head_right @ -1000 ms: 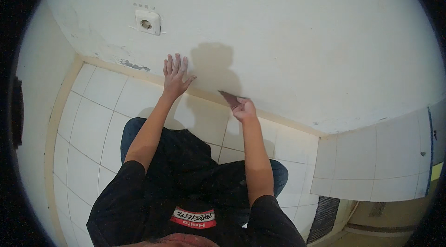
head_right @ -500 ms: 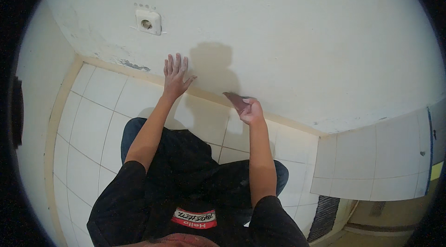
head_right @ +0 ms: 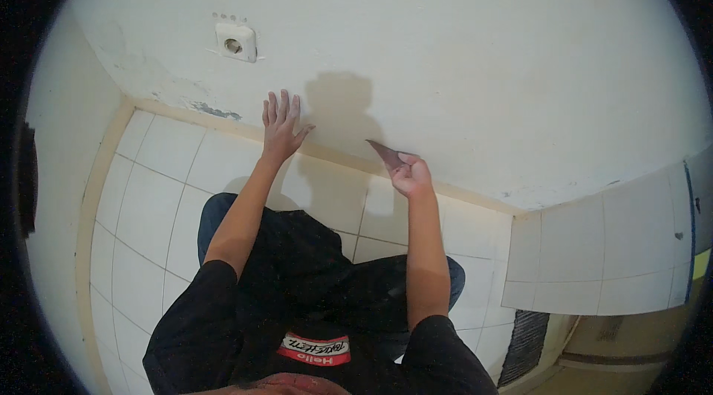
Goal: The person sands a wall using sandpaper, switching hands and using folded sandpaper along the wall surface.
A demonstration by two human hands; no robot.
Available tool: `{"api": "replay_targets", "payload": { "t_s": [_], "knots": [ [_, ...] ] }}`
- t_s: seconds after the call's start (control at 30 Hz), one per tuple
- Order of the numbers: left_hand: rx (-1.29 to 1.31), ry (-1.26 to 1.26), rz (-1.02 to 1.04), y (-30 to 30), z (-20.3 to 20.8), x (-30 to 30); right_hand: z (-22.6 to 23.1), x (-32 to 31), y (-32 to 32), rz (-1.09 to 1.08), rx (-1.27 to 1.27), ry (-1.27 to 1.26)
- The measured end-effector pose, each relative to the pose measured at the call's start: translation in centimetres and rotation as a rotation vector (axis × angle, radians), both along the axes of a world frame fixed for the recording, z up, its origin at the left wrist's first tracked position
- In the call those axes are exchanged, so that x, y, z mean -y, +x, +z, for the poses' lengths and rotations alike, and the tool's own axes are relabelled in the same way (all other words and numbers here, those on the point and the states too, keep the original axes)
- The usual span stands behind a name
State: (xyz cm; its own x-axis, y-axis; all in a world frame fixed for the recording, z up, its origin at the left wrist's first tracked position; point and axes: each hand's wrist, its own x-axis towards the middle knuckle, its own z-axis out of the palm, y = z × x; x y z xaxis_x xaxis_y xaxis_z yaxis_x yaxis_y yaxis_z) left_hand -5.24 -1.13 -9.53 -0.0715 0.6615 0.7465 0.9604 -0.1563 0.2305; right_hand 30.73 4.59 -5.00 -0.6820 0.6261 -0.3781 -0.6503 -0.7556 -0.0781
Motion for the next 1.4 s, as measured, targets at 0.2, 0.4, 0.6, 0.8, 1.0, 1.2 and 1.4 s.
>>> {"api": "replay_targets", "payload": {
  "t_s": [0.2,0.4,0.6,0.8,1.0,1.2,1.4],
  "knots": [
    [-0.015,-0.012,0.002,-0.1,-0.2,0.3,4.6,4.3,-0.6,-0.058,0.346,0.155],
    [0.009,0.014,0.021,0.4,0.2,0.0,-1.7,5.3,-4.5,-0.138,0.102,-0.033],
    [0.015,0.022,0.011,0.7,0.2,0.3,-2.0,4.0,-6.7,-0.320,0.224,0.051],
    [-0.001,0.033,-0.016,2.1,0.9,-0.6,-2.4,0.7,0.5,-0.290,0.015,0.119],
    [0.012,0.002,0.028,0.9,0.4,0.4,4.1,5.8,-2.9,-0.353,0.545,0.231],
    [0.001,0.003,0.025,1.1,0.4,0.3,-1.9,5.2,-5.7,-0.120,0.738,0.121],
    [0.002,-0.014,0.013,1.2,0.3,0.4,-3.0,2.3,-5.1,-0.291,0.558,0.312]
  ]
}}
